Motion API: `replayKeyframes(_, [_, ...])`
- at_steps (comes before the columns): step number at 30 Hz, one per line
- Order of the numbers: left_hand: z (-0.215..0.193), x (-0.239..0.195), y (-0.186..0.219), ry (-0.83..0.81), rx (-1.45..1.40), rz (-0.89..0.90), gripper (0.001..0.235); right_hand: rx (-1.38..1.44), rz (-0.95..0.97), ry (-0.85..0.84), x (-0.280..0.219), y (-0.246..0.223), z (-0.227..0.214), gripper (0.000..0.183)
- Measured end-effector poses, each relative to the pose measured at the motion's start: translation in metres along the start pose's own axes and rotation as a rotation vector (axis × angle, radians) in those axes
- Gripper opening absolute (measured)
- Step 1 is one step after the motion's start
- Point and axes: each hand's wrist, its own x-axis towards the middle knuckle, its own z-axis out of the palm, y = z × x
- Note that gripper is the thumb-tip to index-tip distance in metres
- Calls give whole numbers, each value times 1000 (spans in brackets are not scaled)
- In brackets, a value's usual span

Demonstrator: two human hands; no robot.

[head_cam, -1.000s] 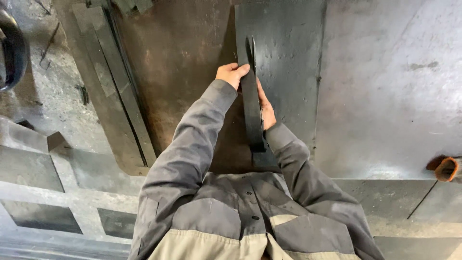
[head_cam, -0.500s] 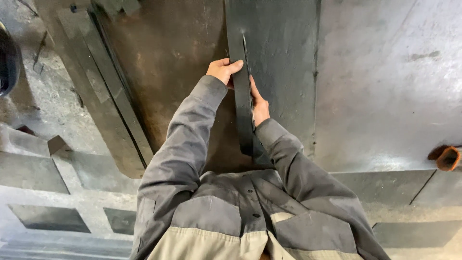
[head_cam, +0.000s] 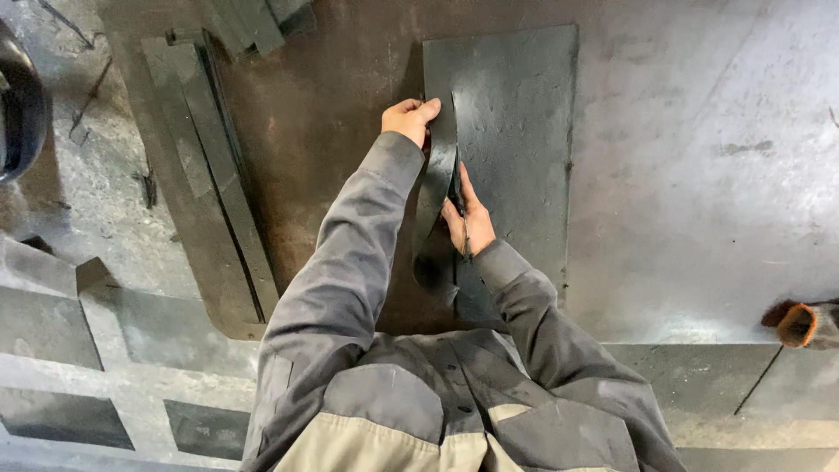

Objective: Cutting rectangular strips from a black rubber or foam sheet using large industrial scissors.

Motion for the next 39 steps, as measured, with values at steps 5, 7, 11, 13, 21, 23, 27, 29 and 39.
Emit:
replayKeyframes(5, [-6,7,-6,20,27,26,21,192,-77,-69,9,29,-4,66])
replayKeyframes(7, [-6,2,-6,3,26,21,21,195,-138,-87,16,23,-8,65])
replayKeyframes(11, [-3,-20,20,-43,-36,-65,19,160,-248,-82,52,9,-11,63])
replayKeyframes(13, [-4,-21,27,-44,-53,-85,19,222,-249,-120,66,4,-9,65])
replayKeyframes(21, [-14,-15,19,-67,-29,-127,22,328,-286,-126,65,6,-1,63])
replayKeyframes(23, [-13,-15,28,-124,-67,-153,18,242,-392,-145,67,3,-1,59])
replayKeyframes(27, [5,-26,83,-132,-59,-208,23,238,-420,-121,70,5,3,59])
replayKeyframes(29, [6,-13,80,-52,3,-139,32,153,-277,-75,73,7,6,61])
replayKeyframes(39, [-5,16,34,13,189,167,31,149,-322,-85,76,-3,-2,62])
